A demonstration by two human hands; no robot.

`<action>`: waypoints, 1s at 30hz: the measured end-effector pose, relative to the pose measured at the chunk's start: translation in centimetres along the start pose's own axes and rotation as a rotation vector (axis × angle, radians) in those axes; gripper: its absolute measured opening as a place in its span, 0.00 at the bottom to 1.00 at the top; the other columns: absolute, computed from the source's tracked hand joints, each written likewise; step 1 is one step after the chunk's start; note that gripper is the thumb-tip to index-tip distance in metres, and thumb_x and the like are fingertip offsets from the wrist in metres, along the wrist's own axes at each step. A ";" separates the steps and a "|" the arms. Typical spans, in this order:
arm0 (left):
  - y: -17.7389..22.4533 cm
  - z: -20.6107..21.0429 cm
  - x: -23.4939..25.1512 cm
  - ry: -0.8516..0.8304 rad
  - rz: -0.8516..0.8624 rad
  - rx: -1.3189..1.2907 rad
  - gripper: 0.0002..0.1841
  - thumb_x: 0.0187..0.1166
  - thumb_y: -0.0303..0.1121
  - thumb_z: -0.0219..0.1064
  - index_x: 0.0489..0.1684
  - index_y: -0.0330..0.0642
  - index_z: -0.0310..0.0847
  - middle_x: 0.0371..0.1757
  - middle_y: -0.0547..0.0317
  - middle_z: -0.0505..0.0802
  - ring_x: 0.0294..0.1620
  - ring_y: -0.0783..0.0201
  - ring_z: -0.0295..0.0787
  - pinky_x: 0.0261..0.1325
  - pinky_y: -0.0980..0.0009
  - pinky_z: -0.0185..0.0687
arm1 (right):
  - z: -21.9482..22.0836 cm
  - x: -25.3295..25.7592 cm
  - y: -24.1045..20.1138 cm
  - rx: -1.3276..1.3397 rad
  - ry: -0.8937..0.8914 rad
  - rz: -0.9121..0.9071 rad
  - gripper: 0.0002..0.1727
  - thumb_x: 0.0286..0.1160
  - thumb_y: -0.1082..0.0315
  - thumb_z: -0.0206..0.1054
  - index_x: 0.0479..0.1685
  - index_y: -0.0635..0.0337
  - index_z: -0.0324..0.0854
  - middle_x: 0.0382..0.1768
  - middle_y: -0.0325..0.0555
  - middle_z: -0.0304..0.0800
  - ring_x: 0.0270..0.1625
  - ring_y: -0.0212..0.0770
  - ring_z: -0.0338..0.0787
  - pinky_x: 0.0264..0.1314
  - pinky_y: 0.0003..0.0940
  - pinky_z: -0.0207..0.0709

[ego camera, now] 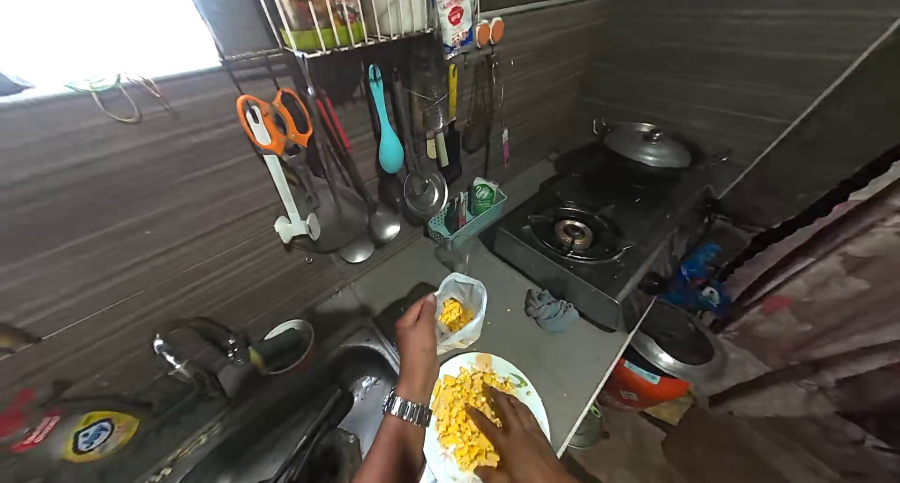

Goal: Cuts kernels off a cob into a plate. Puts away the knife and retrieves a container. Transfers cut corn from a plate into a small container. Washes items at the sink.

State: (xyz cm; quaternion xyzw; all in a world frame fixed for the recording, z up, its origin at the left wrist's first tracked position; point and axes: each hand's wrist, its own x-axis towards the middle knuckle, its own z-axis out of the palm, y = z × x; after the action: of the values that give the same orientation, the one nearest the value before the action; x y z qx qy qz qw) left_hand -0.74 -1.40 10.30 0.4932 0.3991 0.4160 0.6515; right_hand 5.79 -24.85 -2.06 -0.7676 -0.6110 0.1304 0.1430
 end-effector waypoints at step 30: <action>0.1 -0.9 -0.2 -0.073 0.150 0.136 0.15 0.89 0.36 0.61 0.56 0.37 0.91 0.54 0.53 0.95 0.56 0.66 0.91 0.65 0.63 0.86 | -4.6 7.9 0.0 0.550 -0.047 0.319 0.19 0.65 0.59 0.77 0.56 0.53 0.92 0.60 0.48 0.94 0.63 0.46 0.92 0.70 0.54 0.84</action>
State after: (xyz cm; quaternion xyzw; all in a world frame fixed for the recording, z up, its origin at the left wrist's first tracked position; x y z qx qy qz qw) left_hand -1.68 -1.33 10.20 0.5798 0.3644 0.4171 0.5976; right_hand 9.24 -17.42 1.99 -0.7832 -0.4279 0.3290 0.3087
